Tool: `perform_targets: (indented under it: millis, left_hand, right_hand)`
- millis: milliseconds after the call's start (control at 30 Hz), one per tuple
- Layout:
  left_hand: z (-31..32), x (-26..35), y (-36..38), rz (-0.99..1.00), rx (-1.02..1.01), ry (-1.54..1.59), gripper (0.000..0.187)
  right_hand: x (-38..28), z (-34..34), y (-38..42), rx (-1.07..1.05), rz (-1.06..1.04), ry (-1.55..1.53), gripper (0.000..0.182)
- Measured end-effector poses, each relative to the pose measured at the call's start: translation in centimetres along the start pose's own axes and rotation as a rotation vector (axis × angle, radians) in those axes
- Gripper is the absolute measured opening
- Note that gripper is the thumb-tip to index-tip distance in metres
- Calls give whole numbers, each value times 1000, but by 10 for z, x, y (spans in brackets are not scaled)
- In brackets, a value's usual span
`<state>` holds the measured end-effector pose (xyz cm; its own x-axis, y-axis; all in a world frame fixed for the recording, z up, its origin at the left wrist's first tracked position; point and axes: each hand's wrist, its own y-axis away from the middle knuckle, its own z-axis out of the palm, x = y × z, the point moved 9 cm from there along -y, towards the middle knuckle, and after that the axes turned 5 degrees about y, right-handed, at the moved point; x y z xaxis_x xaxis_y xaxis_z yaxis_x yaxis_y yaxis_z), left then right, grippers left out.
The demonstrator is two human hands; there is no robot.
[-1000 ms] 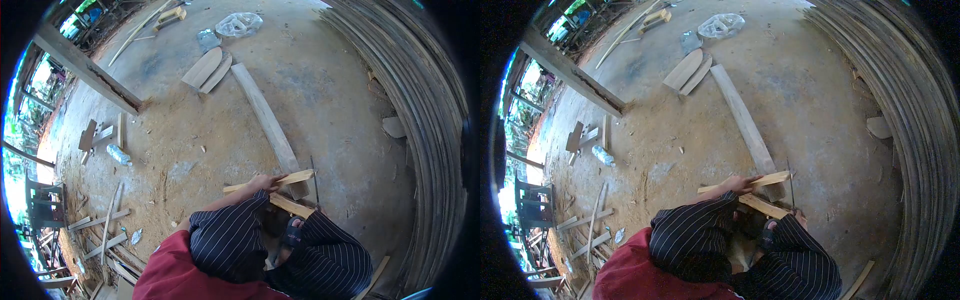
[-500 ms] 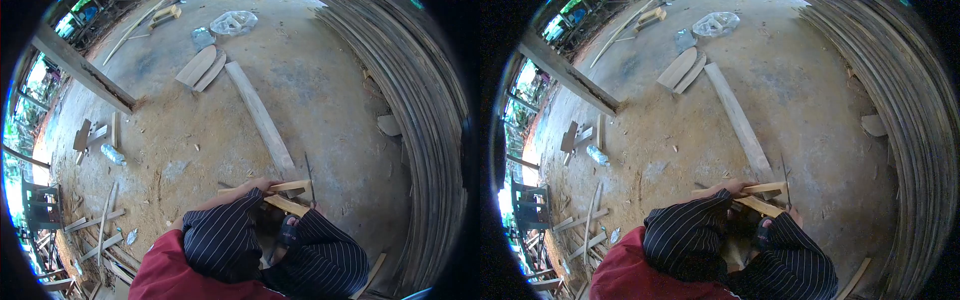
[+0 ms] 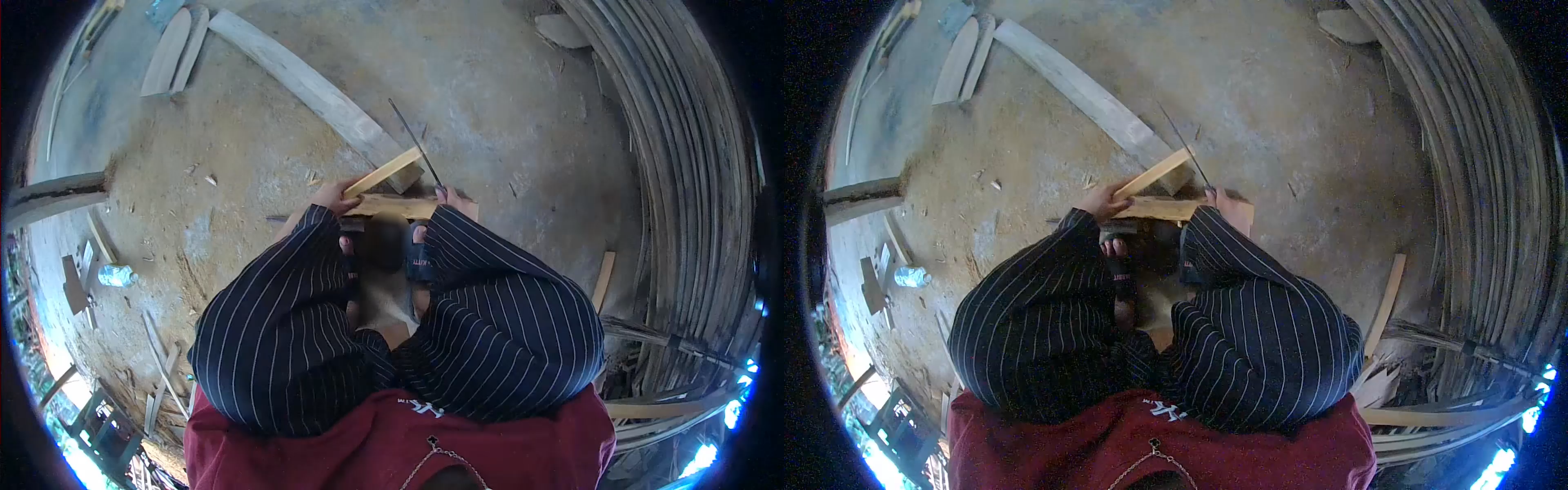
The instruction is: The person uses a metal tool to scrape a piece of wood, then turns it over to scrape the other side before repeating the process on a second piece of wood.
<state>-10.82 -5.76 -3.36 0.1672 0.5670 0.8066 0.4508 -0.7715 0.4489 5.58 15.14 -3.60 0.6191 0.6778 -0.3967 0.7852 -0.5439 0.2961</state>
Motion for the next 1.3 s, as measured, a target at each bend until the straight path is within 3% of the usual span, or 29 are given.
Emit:
perform_targets:
  millis: [233, 300, 400, 500, 600, 700, 800, 900, 1000, 1100, 1300]
  left_hand:
    - [16, -30, -4, -252, -180, 311, 50]
    - [18, -29, -7, -189, -203, 400, 48]
    - [11, -15, -4, -118, -218, 360, 41]
    - [13, -15, 0, -202, -246, 386, 39]
    - [21, -27, -5, -137, -323, 484, 35]
    - [20, -47, -14, -174, -327, 404, 40]
    - [-3, -39, -21, 81, -66, 60, 57]
    - [-20, -7, -2, -80, 94, -271, 69]
    - [-29, 2, 3, 28, 312, -500, 76]
    - [-31, 2, 4, 131, 350, -552, 77]
    - [-26, -13, 0, 38, 301, -493, 75]
  right_hand:
    - [-13, -7, -4, -39, 61, 28, 32]
    - [-15, -10, -3, -87, 128, 124, 33]
    - [-19, -15, -1, -97, 104, 12, 33]
    - [-19, -19, -5, -113, 63, -13, 34]
    - [-29, -34, -8, -145, -37, 14, 38]
    - [-39, -43, -13, -240, 51, 140, 35]
    - [-49, -53, -10, -233, 144, 193, 36]
    - [-41, -45, -8, -184, 236, 141, 36]
    - [-40, -41, -4, -61, 179, -7, 36]
    - [-30, -27, -8, 1, 78, -53, 31]
    - [-28, -37, -1, 125, 59, -44, 31]
